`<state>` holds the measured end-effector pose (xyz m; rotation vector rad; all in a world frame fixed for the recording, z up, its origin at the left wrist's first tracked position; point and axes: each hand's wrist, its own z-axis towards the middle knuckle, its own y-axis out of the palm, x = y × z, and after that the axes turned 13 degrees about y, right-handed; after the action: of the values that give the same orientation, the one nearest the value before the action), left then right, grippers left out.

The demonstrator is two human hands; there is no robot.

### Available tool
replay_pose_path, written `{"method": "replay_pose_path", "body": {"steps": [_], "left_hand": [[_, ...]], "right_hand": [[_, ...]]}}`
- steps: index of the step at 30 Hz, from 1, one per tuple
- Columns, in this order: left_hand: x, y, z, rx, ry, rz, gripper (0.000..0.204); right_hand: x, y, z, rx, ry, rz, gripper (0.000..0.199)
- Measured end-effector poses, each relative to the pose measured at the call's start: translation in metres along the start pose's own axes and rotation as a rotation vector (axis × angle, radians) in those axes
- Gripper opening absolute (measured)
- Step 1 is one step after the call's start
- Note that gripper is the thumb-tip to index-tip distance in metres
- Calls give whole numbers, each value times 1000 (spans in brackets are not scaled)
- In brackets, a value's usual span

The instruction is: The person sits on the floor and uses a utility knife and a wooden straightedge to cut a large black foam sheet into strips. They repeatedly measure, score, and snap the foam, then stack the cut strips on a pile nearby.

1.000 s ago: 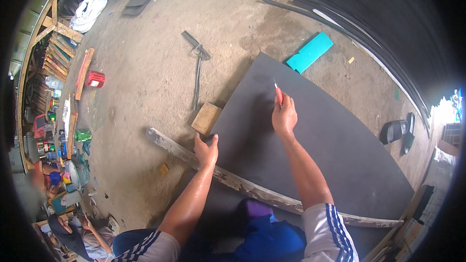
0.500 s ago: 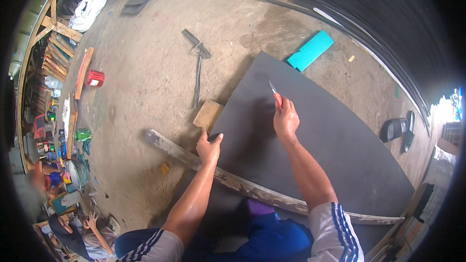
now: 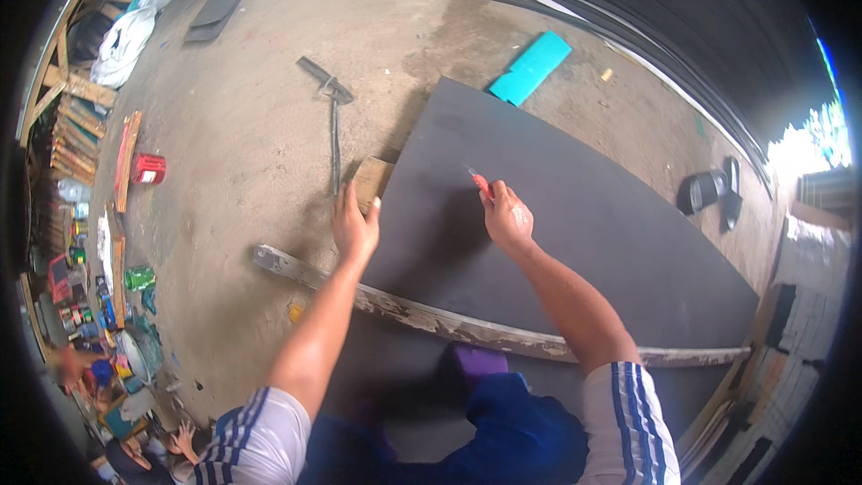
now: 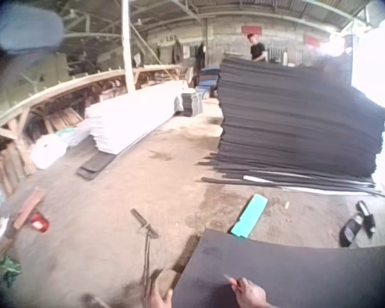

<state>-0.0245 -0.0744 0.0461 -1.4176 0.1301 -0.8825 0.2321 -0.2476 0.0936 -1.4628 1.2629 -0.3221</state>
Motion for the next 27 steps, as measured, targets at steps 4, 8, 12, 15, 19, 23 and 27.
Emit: {"method": "replay_pose_path", "body": {"steps": [4,8,12,15,19,23,27], "left_hand": [[-37,12,41,-172,-96,24,77],[-26,13,37,-198,-119,51,72],[-31,3,22,-223,-128,65,68],[-20,-3,36,-328,-152,81,69],[-16,0,31,-367,-288,124,79],[44,5,-23,-336,18,133,77],[118,-2,-106,-561,482,-52,86]], "right_hand": [[25,-8,-26,-92,-18,-46,27],[54,-11,-49,-74,65,-77,28],[64,-17,-75,-72,150,-73,27],[73,-34,-99,-60,193,-102,26],[74,-64,-136,-82,178,-181,26],[90,-99,-181,-149,228,-269,26],[158,-95,-209,-53,181,-203,31]]}}
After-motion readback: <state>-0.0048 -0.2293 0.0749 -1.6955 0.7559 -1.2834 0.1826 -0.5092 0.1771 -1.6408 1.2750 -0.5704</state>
